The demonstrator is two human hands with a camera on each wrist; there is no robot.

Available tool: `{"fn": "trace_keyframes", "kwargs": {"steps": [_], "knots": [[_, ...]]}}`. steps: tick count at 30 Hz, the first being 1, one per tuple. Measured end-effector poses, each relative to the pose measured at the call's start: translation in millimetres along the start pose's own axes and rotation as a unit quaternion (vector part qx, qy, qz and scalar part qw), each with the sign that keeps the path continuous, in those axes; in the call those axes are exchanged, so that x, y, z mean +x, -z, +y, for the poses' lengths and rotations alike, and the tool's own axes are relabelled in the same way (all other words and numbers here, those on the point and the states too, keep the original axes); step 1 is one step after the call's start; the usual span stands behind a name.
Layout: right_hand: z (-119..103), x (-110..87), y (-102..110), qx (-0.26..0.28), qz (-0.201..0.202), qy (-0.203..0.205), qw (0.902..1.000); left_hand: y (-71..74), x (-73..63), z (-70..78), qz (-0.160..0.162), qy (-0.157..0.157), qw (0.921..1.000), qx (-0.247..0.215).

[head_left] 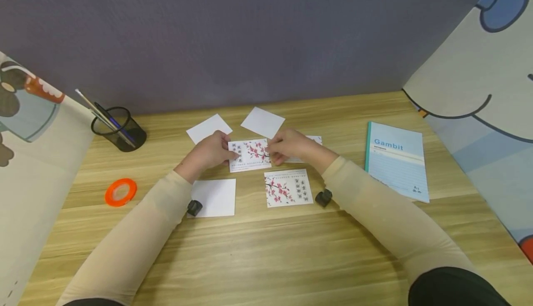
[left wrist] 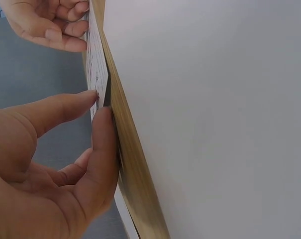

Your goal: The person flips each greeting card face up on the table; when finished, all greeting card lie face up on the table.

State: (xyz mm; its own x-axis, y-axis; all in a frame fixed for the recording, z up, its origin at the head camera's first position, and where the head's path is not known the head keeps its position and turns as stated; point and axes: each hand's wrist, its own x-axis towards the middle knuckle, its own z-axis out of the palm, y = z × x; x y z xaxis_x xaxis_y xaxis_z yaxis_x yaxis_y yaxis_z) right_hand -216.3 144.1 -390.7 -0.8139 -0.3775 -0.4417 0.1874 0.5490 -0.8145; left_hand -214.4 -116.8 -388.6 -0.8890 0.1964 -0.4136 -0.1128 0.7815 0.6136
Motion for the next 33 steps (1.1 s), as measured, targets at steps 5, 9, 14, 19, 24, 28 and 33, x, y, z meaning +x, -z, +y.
{"fn": "trace_keyframes", "kwargs": {"steps": [5,9,14,19,24,28,33], "knots": [[0.2,-0.3,-0.3,-0.001,-0.002,-0.003,1.0,-0.1,-0.7,0.3,0.001,0.0,1.0,0.008],[-1.1,-1.1,-0.6,0.003,-0.003,-0.004,1.0,0.1,-1.7,1.1,0.002,0.001,0.9999,0.013],[-1.5,-1.1,-0.9,0.01,-0.003,-0.007,0.9999,0.2,-2.3,2.3,0.001,0.002,0.9999,0.017],[-0.4,-0.1,-0.6,0.006,-0.003,-0.008,0.9999,0.7,-2.0,2.5,-0.001,0.005,0.9999,0.015],[0.0,0.3,-0.5,0.007,-0.002,-0.007,0.9999,1.1,-2.3,3.1,-0.003,0.006,0.9999,0.013],[-0.1,0.1,-0.4,0.006,-0.001,-0.006,1.0,1.5,-2.5,3.3,-0.005,0.007,0.9998,0.016],[0.4,1.1,-0.6,0.007,-0.002,-0.003,1.0,2.2,-2.3,4.1,-0.003,0.001,0.9996,0.029]]}}
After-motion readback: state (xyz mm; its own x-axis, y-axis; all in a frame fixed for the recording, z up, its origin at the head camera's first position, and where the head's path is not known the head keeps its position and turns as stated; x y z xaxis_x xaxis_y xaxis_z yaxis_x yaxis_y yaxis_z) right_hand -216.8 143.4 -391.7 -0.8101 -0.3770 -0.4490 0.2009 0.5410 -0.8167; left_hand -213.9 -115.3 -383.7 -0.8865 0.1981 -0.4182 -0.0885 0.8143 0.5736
